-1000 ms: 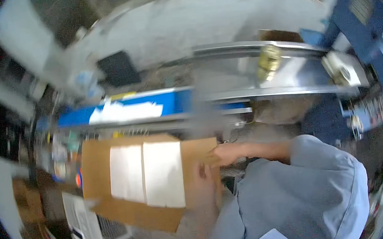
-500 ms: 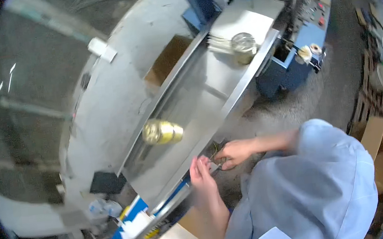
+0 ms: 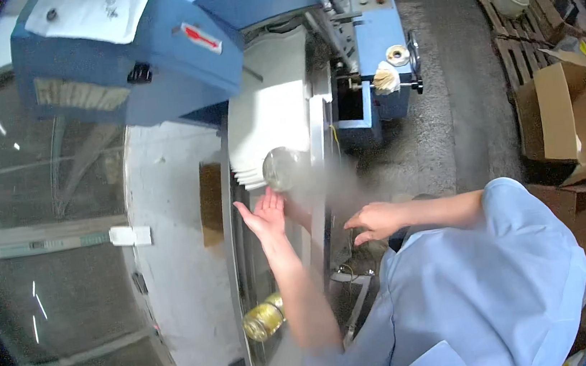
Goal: Packing stacks of paper from a machine conveyor into a cardboard box.
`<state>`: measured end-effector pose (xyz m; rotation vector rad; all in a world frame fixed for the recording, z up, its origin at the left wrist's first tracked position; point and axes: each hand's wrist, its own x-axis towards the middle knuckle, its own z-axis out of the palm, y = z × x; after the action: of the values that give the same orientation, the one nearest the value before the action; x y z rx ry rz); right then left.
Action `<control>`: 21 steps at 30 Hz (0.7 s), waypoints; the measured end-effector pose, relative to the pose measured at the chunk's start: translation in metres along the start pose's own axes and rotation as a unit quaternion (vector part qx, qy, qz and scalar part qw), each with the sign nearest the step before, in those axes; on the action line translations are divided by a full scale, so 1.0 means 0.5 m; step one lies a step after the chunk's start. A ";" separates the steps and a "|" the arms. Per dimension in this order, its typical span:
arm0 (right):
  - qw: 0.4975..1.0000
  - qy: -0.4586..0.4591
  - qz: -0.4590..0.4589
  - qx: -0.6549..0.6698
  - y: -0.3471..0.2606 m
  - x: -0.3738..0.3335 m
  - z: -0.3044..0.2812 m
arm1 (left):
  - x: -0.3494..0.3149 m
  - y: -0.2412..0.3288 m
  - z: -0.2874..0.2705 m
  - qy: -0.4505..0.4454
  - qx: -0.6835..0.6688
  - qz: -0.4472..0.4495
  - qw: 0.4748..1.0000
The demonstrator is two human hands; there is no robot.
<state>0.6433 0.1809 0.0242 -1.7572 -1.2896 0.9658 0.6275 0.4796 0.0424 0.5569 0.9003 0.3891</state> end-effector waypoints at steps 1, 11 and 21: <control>0.999 0.006 0.033 0.003 0.005 -0.011 -0.009 | 0.016 -0.006 0.033 -0.011 0.001 -0.010 1.000; 0.997 0.028 0.024 0.068 -0.080 0.039 -0.051 | 0.128 -0.001 0.059 -0.004 0.245 0.113 0.963; 0.897 0.345 -0.003 0.276 -0.139 0.431 0.016 | 0.068 0.092 0.010 -0.098 0.247 0.091 0.960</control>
<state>0.6529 0.4055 0.0514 -1.4293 -0.4954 0.5336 0.6471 0.5331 0.0515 1.1252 0.7540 0.2662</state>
